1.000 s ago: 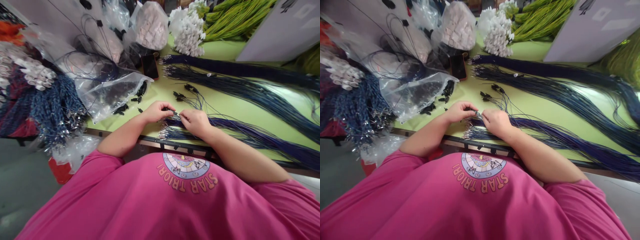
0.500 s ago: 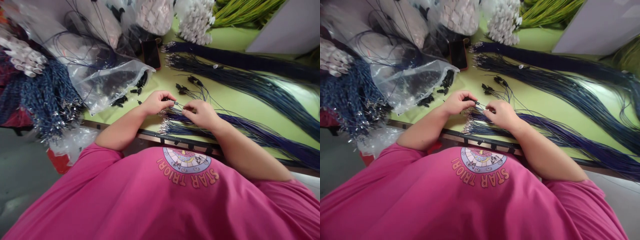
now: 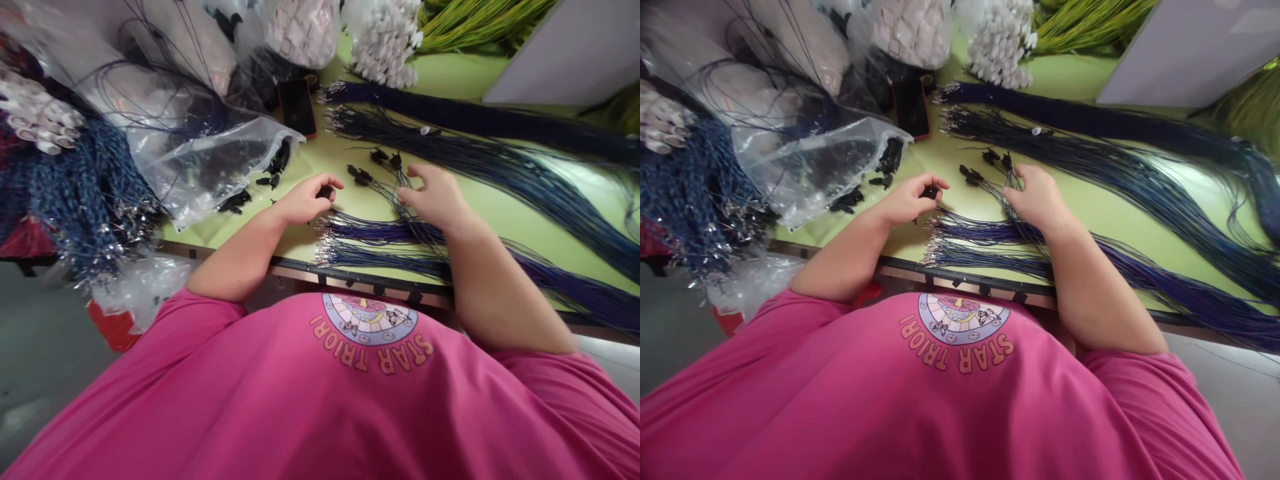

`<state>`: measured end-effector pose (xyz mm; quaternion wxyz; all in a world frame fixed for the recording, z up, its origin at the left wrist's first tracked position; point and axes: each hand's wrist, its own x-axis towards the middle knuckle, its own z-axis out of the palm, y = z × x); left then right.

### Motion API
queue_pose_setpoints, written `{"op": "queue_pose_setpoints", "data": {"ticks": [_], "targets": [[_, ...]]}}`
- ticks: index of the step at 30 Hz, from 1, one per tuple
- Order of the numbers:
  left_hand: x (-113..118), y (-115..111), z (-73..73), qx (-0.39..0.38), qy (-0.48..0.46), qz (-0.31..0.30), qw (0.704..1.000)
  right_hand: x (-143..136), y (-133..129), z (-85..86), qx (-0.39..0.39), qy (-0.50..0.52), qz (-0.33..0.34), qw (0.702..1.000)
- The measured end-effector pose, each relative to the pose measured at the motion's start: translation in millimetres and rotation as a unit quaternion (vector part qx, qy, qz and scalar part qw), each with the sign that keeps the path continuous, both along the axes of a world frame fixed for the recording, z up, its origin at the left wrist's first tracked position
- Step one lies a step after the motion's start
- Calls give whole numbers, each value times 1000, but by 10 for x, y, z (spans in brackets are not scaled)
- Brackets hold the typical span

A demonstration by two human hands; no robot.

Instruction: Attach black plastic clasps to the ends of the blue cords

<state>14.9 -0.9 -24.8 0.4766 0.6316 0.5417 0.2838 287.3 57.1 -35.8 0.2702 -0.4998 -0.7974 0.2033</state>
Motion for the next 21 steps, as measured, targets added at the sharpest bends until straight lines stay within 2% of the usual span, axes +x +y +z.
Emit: {"op": "queue_pose_setpoints", "data": {"ticks": [2, 4, 7, 9, 11, 16, 21], "targets": [[-3, 3, 28, -56, -58, 20, 997, -66, -104, 36, 30, -45, 2, 999], [-9, 5, 48, -78, -89, 30, 993, -160, -276, 123, 36, -82, 41, 995], [-28, 7, 70, -87, -96, 21, 991, -313, -555, 241, -3, -169, 226, 959], [-43, 12, 82, -96, -100, 20, 990, -406, -700, 254, -27, -225, 307, 924], [-51, 20, 90, -105, -108, 24, 988, -483, -798, 213, -30, -268, 314, 910], [-39, 35, 102, -137, -129, 28, 982, -571, -888, 96, -19, -290, 275, 916], [-56, 31, 103, -116, -134, 41, 983, -523, -852, 187, -36, -223, 297, 928]]}}
